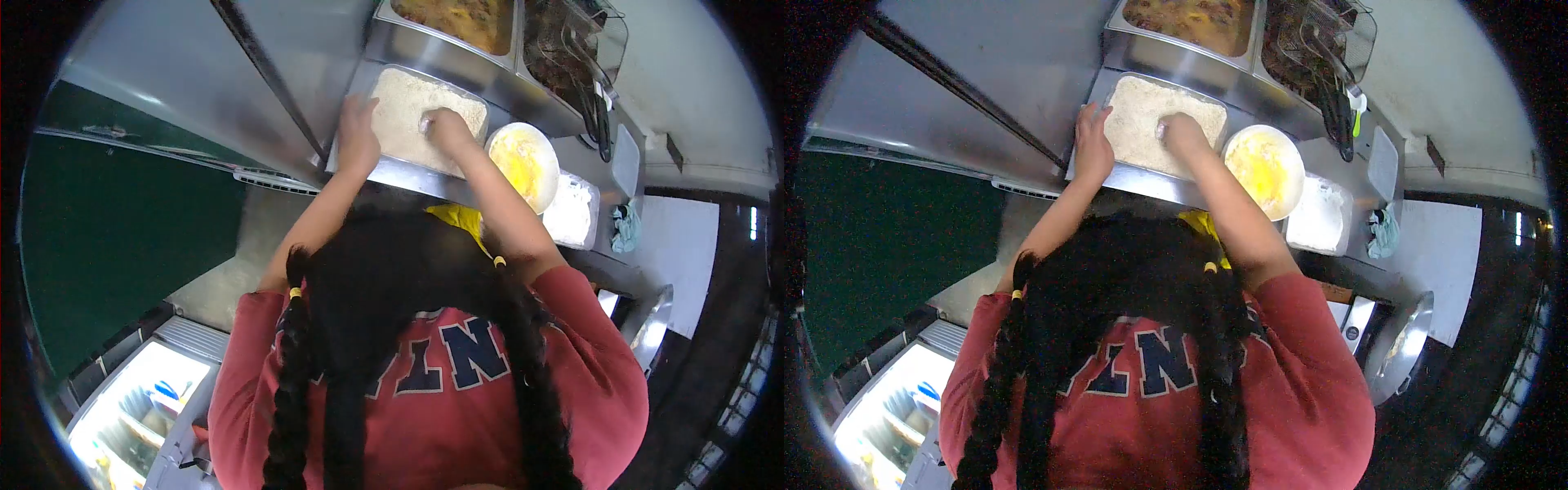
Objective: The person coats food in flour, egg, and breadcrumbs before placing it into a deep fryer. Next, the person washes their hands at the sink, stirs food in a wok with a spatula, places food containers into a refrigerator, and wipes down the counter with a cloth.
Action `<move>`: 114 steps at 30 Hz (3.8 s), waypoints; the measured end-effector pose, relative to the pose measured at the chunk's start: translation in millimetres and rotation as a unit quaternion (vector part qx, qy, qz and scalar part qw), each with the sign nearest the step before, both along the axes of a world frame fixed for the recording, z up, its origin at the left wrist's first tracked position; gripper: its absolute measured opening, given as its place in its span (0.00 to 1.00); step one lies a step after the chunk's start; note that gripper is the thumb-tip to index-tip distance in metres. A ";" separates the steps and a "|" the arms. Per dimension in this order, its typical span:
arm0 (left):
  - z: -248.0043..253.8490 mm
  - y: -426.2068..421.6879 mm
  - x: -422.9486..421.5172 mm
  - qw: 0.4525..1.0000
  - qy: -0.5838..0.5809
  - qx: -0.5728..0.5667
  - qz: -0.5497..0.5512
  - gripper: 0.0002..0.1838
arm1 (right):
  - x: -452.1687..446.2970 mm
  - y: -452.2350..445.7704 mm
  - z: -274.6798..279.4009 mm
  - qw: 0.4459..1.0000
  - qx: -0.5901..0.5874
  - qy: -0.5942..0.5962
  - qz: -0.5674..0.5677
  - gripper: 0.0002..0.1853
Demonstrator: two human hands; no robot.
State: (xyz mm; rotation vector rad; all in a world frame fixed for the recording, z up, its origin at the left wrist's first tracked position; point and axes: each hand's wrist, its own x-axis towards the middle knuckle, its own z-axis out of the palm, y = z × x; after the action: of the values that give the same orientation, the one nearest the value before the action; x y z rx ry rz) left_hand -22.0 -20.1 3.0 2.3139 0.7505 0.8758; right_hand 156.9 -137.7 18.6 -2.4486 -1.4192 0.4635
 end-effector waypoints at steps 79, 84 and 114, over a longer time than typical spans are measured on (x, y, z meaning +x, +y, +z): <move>4.8 13.4 4.0 0.996 0.048 -0.066 -0.048 0.27 | 283.5 259.3 85.4 0.964 0.055 -0.160 -0.204 0.17; 3.9 7.8 6.6 0.997 0.048 -0.060 -0.029 0.26 | 226.1 176.5 160.0 0.967 0.129 -0.146 -0.165 0.13; 4.1 -285.4 -452.2 0.822 -0.247 -0.344 0.381 0.09 | -268.0 -63.9 32.7 0.446 -0.008 0.888 -0.111 0.06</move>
State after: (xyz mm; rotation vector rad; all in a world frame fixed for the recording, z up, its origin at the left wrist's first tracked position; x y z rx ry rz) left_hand -474.2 -305.5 7.1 1.0455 1.4766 1.2009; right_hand -111.1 -201.6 51.3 -0.6991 -0.0056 1.9559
